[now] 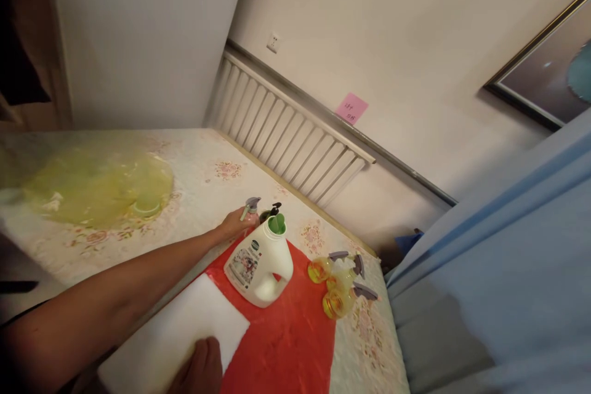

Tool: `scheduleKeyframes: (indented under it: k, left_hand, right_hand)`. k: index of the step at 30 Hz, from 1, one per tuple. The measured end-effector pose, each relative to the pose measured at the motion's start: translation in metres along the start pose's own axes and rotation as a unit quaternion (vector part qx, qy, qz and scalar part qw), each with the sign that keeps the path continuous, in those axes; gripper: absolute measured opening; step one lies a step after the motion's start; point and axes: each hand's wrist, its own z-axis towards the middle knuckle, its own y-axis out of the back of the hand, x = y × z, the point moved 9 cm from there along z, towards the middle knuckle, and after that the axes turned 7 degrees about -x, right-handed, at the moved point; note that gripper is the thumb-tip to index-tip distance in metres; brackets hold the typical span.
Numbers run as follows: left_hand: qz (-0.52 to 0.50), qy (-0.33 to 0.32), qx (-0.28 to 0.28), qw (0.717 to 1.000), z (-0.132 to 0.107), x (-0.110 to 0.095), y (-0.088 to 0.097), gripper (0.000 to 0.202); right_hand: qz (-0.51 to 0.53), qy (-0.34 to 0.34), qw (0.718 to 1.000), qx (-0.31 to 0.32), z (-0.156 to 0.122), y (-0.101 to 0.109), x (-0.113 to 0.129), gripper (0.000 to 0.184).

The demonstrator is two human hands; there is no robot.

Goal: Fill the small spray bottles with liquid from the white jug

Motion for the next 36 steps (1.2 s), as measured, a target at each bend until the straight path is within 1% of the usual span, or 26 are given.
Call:
scheduleKeyframes:
  k: [5, 8, 10, 13, 15, 17, 19, 21, 23, 26, 28, 32, 36]
  left_hand:
    - [0.044, 0.011, -0.036, 0.998, -0.003, -0.003, 0.038, 0.046]
    - [0.06, 0.02, -0.054, 0.997, -0.012, -0.003, 0.063, 0.046]
    - [0.063, 0.028, -0.064, 0.996, -0.023, -0.002, 0.08, 0.044]
    - [0.059, 0.044, -0.075, 0.994, -0.046, -0.002, 0.102, 0.042]
    - [0.05, 0.053, -0.078, 0.994, -0.064, -0.004, 0.114, 0.04]
    - [0.038, 0.057, -0.076, 0.995, -0.084, -0.008, 0.122, 0.041]
    - [0.023, 0.055, -0.068, 0.996, -0.105, -0.011, 0.124, 0.043]
    - [0.008, 0.054, -0.056, 0.997, -0.127, -0.011, 0.121, 0.046]
    - [-0.022, 0.054, -0.037, 0.998, -0.149, -0.01, 0.113, 0.05]
    - [-0.074, 0.052, 0.007, 0.996, -0.181, -0.009, 0.096, 0.054]
    - [-0.083, 0.05, 0.01, 0.995, -0.199, -0.01, 0.091, 0.055]
    - [-0.084, 0.052, -0.004, 0.995, -0.227, -0.016, 0.089, 0.055]
    - [-0.086, 0.064, -0.01, 0.994, -0.242, -0.018, 0.09, 0.054]
  right_hand:
    - [0.041, 0.0, 0.999, 0.006, 0.01, 0.009, 0.006, 0.02]
    - [0.047, -0.002, 0.999, 0.0, 0.01, 0.011, 0.006, 0.019]
    - [0.047, 0.001, 0.999, -0.009, 0.009, 0.013, 0.005, 0.021]
    - [0.04, 0.011, 0.999, -0.024, 0.008, 0.015, 0.005, 0.028]
    - [0.03, 0.014, 0.999, -0.024, 0.009, 0.015, 0.006, 0.03]
    - [0.023, 0.012, 1.0, -0.015, 0.01, 0.015, 0.007, 0.03]
    - [0.02, 0.01, 1.0, -0.007, 0.01, 0.015, 0.008, 0.03]
    - [0.018, 0.01, 1.0, -0.002, 0.011, 0.015, 0.009, 0.03]
    - [0.021, 0.012, 1.0, -0.004, 0.011, 0.016, 0.009, 0.03]
    - [0.028, 0.012, 1.0, -0.008, 0.011, 0.016, 0.007, 0.031]
    - [0.034, 0.007, 0.999, -0.004, 0.011, 0.015, 0.005, 0.031]
    - [0.065, -0.003, 0.998, 0.014, 0.011, 0.013, 0.001, 0.031]
    - [0.099, -0.024, 0.995, 0.019, 0.011, 0.012, -0.003, 0.031]
